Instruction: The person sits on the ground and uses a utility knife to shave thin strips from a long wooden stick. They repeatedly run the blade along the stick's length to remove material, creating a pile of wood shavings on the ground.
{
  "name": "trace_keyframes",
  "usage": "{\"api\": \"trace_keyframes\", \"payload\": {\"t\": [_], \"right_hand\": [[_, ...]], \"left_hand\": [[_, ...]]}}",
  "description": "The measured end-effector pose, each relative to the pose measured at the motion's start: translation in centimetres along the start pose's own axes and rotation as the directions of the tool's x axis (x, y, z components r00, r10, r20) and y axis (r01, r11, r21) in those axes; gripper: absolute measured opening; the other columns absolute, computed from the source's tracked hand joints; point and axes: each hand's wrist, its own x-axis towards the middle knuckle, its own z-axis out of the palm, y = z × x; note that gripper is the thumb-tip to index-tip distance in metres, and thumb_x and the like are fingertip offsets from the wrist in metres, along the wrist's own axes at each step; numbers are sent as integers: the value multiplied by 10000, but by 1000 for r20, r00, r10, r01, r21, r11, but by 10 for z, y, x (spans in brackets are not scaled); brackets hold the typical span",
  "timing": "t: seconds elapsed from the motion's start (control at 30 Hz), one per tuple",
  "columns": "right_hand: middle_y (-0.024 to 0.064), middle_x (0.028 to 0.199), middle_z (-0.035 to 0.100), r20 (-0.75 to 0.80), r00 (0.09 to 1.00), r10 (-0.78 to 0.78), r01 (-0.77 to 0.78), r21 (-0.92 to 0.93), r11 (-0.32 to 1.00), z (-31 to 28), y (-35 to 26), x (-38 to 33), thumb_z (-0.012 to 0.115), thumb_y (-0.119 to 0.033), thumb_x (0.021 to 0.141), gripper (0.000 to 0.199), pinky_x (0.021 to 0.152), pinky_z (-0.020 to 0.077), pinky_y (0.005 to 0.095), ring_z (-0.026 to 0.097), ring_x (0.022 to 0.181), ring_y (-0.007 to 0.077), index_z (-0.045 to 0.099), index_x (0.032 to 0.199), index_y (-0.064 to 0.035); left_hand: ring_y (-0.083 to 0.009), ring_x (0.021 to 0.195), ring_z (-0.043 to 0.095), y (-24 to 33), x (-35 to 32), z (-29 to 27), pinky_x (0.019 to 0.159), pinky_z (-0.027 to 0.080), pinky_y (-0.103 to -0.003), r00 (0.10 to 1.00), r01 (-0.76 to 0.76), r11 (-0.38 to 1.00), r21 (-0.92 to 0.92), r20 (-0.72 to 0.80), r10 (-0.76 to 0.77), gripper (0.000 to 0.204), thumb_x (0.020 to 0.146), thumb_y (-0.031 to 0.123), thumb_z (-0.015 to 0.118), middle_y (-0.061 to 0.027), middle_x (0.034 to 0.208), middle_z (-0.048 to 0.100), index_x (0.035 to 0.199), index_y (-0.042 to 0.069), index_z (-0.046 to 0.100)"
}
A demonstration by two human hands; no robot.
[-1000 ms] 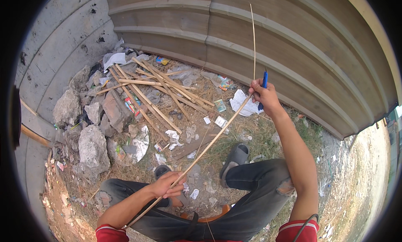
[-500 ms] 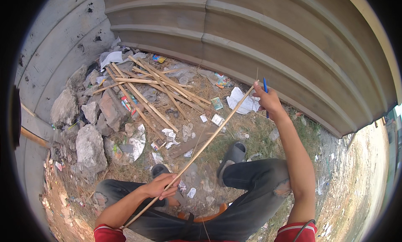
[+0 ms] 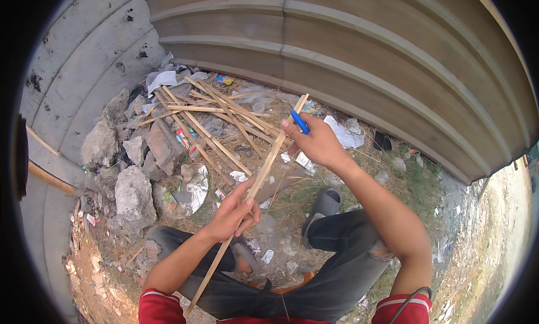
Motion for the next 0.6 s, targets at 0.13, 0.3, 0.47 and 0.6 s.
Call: {"api": "trace_keyframes", "payload": {"t": [0.13, 0.3, 0.47, 0.6], "right_hand": [[205, 679, 658, 67, 991, -115, 133, -460, 878, 14, -21, -27, 546, -557, 993, 578, 688, 533, 485, 682, 697, 408, 697, 926, -3], [244, 722, 676, 196, 969, -150, 235, -543, 806, 33, -10, -39, 530, -555, 996, 574, 704, 544, 540, 674, 730, 463, 707, 880, -21], [275, 722, 669, 137, 967, -217, 251, -684, 685, 29, 9, -16, 534, -588, 986, 614, 701, 540, 565, 676, 736, 471, 710, 854, -15], [275, 674, 623, -397, 917, -40, -143, -420, 896, -73, 45, 41, 441, -614, 1025, 736, 689, 492, 508, 623, 677, 469, 649, 825, 63]], "left_hand": [[-37, 467, 312, -2, -5, -5, 433, 292, -226, 995, -22, 992, -127, -102, 9, 565, 1105, 238, 449, 41, 628, 374, 1604, 66, 246], [-31, 482, 253, -5, -12, -11, 447, 268, -223, 995, -16, 976, -216, -103, -6, 551, 1107, 206, 442, 70, 623, 299, 1607, 74, 254], [-30, 491, 256, 1, -5, -10, 458, 255, -220, 989, 40, 978, -205, -131, -68, 555, 1105, 202, 447, 74, 629, 295, 1613, 87, 255], [-37, 493, 254, -23, -45, -12, 461, 249, -224, 988, 156, 973, -172, 48, -150, 550, 1103, 185, 445, 75, 631, 286, 1615, 100, 262]]}}
